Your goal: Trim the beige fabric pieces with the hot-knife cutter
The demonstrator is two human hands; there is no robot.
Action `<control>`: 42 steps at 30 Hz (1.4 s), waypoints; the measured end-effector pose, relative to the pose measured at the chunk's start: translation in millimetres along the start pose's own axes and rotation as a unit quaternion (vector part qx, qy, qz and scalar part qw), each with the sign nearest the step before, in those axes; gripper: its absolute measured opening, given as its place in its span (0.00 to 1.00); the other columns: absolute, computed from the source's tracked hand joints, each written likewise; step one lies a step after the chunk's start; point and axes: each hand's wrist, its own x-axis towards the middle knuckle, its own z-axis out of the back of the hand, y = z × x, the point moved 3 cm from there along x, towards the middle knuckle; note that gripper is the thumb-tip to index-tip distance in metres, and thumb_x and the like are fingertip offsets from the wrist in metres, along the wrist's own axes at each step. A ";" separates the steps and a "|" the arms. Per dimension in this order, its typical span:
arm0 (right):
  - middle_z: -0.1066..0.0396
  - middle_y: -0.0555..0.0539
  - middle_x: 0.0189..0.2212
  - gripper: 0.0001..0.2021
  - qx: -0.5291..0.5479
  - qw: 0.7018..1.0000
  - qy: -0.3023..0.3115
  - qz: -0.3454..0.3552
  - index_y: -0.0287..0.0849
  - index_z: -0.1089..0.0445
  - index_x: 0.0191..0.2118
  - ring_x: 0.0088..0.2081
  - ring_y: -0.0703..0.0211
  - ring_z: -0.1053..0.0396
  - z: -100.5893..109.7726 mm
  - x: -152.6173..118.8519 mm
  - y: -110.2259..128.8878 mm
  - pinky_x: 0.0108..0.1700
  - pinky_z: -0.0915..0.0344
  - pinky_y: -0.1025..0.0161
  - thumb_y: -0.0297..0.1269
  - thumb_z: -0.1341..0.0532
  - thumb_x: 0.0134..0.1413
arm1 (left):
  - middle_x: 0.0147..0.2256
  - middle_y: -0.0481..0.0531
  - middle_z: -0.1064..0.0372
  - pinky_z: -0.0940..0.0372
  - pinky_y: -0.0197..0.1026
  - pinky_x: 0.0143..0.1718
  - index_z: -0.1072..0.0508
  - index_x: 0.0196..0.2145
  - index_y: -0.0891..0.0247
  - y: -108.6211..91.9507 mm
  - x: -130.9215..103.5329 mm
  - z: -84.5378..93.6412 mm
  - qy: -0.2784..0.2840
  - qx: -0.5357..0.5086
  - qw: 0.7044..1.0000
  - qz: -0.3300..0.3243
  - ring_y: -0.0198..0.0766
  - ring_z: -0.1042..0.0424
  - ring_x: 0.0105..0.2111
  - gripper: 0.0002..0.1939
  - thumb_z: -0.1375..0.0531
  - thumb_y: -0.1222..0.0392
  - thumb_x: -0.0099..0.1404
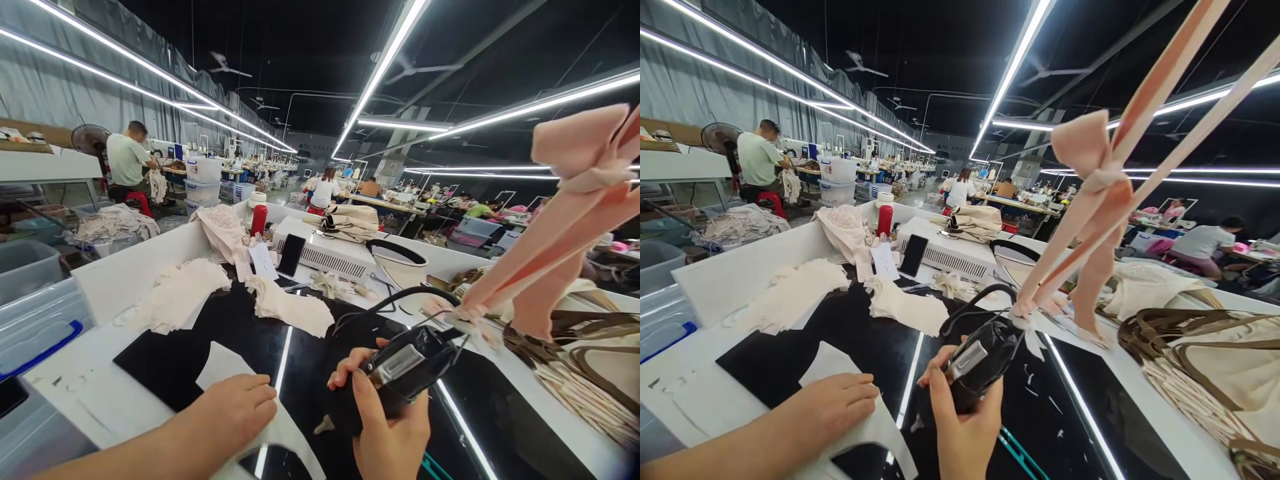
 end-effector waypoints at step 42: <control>0.28 0.56 0.31 0.20 0.042 0.996 0.010 0.074 0.49 0.36 0.52 0.25 0.62 0.30 -0.9 2.5 3.1 0.30 0.27 0.60 0.33 0.30 0.56 | 0.40 0.54 0.28 0.31 0.42 0.46 0.28 0.43 0.67 -33.7 29.9 4.7 -0.002 -0.014 0.998 -0.058 0.41 0.28 0.42 0.11 0.48 0.74 0.73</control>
